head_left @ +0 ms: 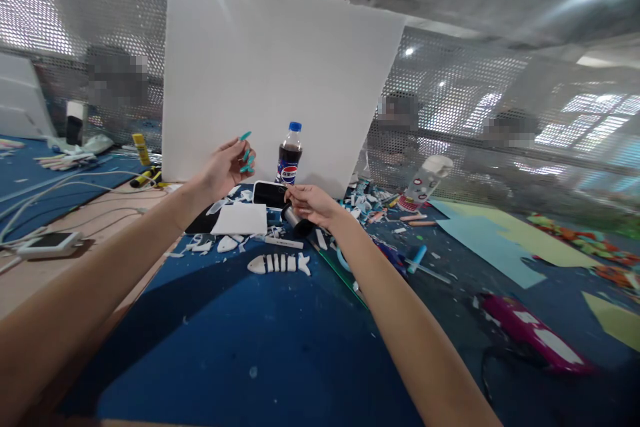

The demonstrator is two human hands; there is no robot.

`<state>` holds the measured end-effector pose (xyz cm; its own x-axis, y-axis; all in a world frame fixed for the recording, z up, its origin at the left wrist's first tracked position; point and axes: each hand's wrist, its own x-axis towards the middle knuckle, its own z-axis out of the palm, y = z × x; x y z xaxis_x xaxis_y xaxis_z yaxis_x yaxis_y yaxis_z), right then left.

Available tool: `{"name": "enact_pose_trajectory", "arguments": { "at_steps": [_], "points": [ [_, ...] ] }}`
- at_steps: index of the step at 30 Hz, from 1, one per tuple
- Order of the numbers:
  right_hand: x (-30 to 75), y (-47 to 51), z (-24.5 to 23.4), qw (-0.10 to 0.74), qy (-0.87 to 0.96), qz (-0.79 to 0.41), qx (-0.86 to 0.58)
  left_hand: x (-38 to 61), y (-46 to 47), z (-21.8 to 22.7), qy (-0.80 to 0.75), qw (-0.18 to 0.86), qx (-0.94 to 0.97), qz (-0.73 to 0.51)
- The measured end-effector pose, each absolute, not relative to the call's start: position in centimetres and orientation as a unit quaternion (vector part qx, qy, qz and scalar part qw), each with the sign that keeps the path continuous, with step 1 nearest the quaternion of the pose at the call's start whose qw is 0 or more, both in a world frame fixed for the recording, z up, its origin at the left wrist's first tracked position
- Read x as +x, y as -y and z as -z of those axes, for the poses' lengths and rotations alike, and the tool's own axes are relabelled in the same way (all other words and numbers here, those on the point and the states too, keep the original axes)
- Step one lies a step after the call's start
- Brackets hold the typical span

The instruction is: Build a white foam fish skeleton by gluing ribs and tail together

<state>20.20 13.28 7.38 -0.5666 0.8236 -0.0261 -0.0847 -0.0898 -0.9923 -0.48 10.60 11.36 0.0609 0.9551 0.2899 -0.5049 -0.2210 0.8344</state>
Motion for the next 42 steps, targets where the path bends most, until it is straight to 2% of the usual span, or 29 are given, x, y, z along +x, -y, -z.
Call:
{"name": "enact_pose_trajectory", "arguments": {
  "at_steps": [42],
  "points": [
    [20.11,-13.61,-7.00,0.368,0.609,-0.608,-0.352,-0.97,-11.00,-11.20,-0.238,0.549,0.482,-0.641]
  ]
}}
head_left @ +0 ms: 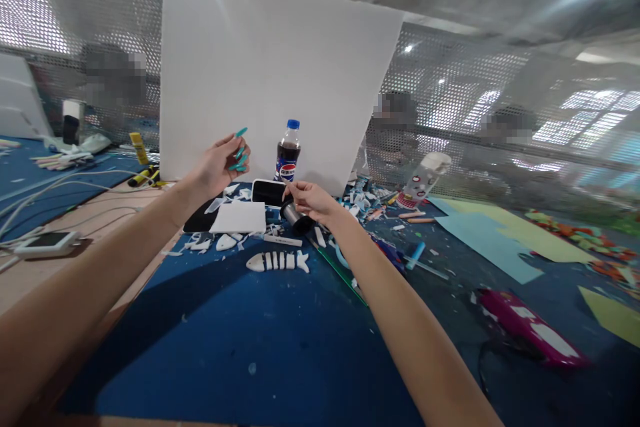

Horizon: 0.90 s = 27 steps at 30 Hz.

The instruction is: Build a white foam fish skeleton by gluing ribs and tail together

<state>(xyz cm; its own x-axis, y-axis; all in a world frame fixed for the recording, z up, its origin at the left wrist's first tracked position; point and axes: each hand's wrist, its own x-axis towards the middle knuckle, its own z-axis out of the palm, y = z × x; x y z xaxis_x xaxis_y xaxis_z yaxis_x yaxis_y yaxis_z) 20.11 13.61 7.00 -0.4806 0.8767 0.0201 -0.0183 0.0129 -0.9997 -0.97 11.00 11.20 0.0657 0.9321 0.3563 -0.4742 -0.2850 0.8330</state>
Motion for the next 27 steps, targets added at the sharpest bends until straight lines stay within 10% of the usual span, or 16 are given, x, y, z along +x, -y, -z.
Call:
{"name": "enact_pose_trajectory", "arguments": {
  "at_steps": [27],
  "points": [
    [19.5,-13.2,-7.3,0.487,0.388,-0.730,-0.282,0.3,-11.1,-8.3,-0.388,0.075,0.872,-0.287]
  ]
}}
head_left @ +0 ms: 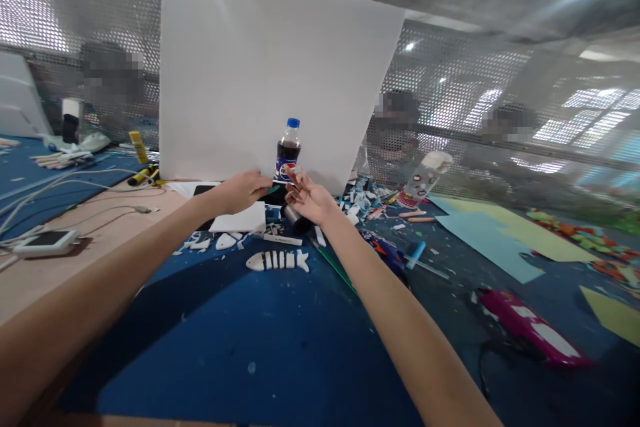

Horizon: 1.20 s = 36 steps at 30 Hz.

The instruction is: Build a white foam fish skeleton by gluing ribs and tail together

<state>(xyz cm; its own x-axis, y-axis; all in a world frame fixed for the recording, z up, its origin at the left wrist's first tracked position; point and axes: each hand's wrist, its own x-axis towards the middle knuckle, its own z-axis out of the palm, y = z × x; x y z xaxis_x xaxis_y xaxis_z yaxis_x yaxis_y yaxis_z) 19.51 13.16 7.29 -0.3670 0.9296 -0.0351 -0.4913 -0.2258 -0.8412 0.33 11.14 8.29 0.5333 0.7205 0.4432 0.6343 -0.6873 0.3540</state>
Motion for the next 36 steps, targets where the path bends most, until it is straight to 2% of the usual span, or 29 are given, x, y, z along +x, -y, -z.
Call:
{"name": "enact_pose_trajectory", "arguments": {
  "at_steps": [5,12,19,25,32,36],
  "points": [
    [19.2,-14.3,-6.2,0.520,0.343,-0.729,-0.285,0.5,-11.6,-7.4,-0.414,-0.002,0.876,-0.248],
    [19.1,-15.4,-4.9,0.491,0.351,-0.739,-0.301,0.3,-12.2,-6.6,-0.466,-0.098,0.847,-0.238],
    [18.8,-14.9,-5.4,0.470,0.360,-0.754,-0.285,0.5,-11.7,-6.8,-0.497,-0.113,0.814,-0.279],
    [18.5,-14.1,-6.1,0.467,0.364,-0.752,-0.291,0.3,-11.9,-7.1,-0.493,-0.034,0.806,-0.325],
    [19.8,-13.2,-7.6,0.439,0.419,-0.715,-0.348,-1.6,-12.4,-9.0,-0.432,0.182,0.821,-0.326],
    [20.5,-13.0,-8.4,0.413,0.479,-0.663,-0.401,-2.1,-11.6,-11.1,-0.392,0.262,0.792,-0.388]
  ]
}}
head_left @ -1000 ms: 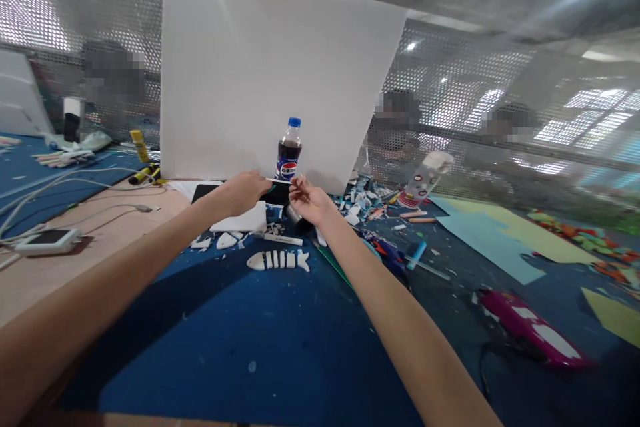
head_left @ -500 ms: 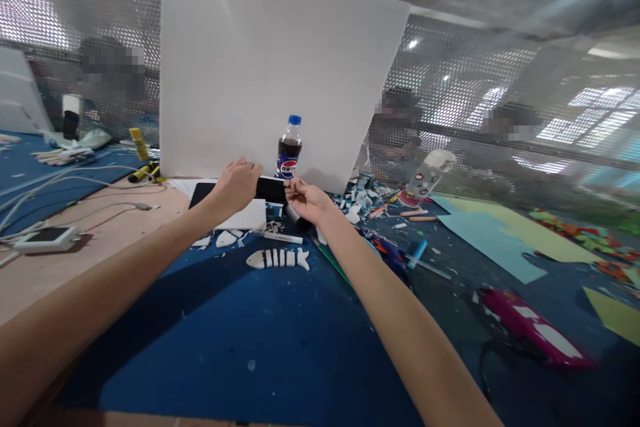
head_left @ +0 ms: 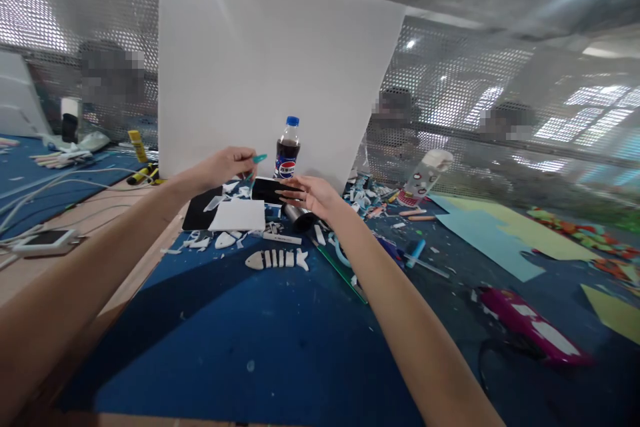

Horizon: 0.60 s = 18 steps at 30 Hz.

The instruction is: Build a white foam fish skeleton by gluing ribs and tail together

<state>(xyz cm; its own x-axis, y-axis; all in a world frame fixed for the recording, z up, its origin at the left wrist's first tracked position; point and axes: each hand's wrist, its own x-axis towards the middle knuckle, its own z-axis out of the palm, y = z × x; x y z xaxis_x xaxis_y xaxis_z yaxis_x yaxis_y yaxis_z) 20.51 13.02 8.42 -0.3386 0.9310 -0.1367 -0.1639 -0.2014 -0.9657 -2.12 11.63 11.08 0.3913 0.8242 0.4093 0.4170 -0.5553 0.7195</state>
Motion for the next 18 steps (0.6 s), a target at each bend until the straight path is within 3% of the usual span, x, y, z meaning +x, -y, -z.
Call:
{"name": "enact_pose_trajectory", "arguments": {
  "at_steps": [5,10,14,18],
  "points": [
    [20.3,-12.7,-9.4,0.439,0.547,-0.561,-0.438,-1.5,-9.6,-13.2,-0.353,0.362,0.704,-0.499],
    [18.3,-10.6,-10.5,0.417,0.703,-0.480,-0.318,-1.0,-8.9,-13.2,-0.323,0.417,0.651,-0.546],
    [17.1,-9.4,-10.4,0.342,0.765,-0.484,-0.253,-1.0,-9.1,-13.1,-0.285,0.437,0.625,-0.581],
    [17.1,-9.4,-10.0,0.331,0.755,-0.517,-0.230,-1.4,-9.5,-13.2,-0.323,0.386,0.611,-0.610]
  ]
}}
